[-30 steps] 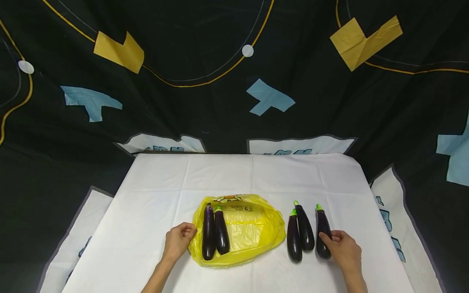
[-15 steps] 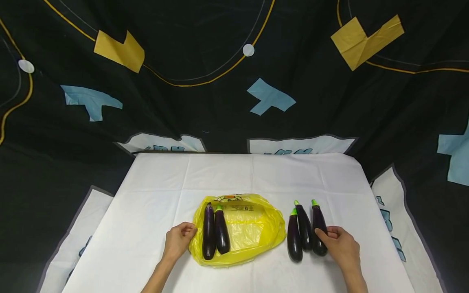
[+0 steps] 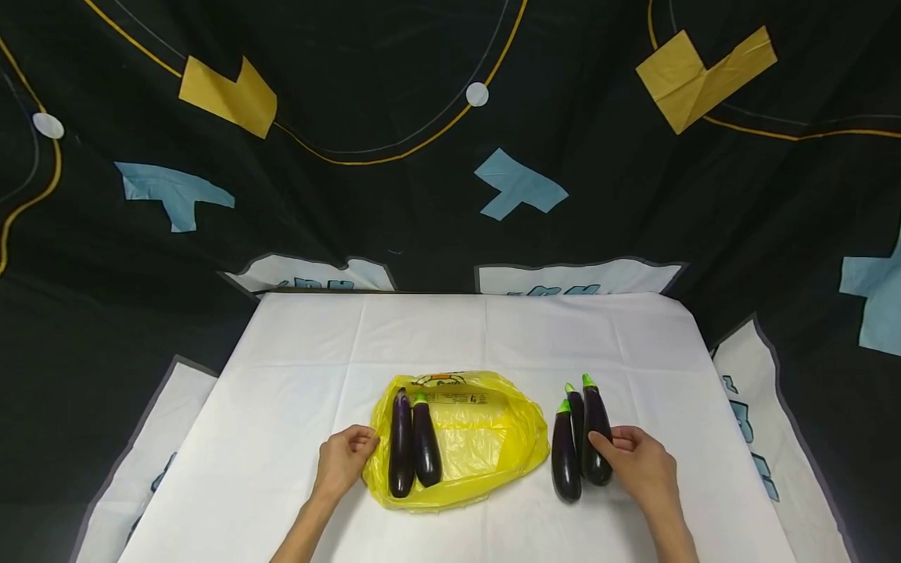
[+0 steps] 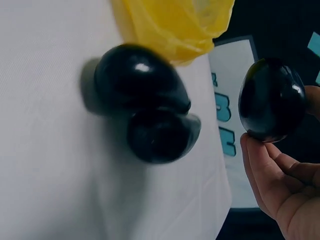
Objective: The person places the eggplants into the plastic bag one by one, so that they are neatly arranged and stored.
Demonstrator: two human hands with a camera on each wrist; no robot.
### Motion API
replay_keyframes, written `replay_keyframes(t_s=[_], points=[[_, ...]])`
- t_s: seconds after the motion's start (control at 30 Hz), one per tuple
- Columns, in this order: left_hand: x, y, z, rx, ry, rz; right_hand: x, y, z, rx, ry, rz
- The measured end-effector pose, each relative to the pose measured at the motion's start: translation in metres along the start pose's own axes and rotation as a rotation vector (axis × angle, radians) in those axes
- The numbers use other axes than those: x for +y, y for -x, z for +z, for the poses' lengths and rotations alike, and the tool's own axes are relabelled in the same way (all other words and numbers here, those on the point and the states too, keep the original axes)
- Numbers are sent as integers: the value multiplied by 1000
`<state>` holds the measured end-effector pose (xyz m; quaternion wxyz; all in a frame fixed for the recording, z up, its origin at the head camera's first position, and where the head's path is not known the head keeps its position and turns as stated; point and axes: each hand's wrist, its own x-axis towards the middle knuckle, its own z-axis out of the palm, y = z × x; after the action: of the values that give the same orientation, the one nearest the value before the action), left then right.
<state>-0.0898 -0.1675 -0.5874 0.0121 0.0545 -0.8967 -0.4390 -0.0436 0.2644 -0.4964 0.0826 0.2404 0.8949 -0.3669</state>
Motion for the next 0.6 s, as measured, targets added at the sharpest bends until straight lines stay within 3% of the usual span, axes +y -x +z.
replay_keyframes(t_s=[0.6], points=[[0,0,-1,-23,-9,-19,-41,11,22,-73,-74,-104]])
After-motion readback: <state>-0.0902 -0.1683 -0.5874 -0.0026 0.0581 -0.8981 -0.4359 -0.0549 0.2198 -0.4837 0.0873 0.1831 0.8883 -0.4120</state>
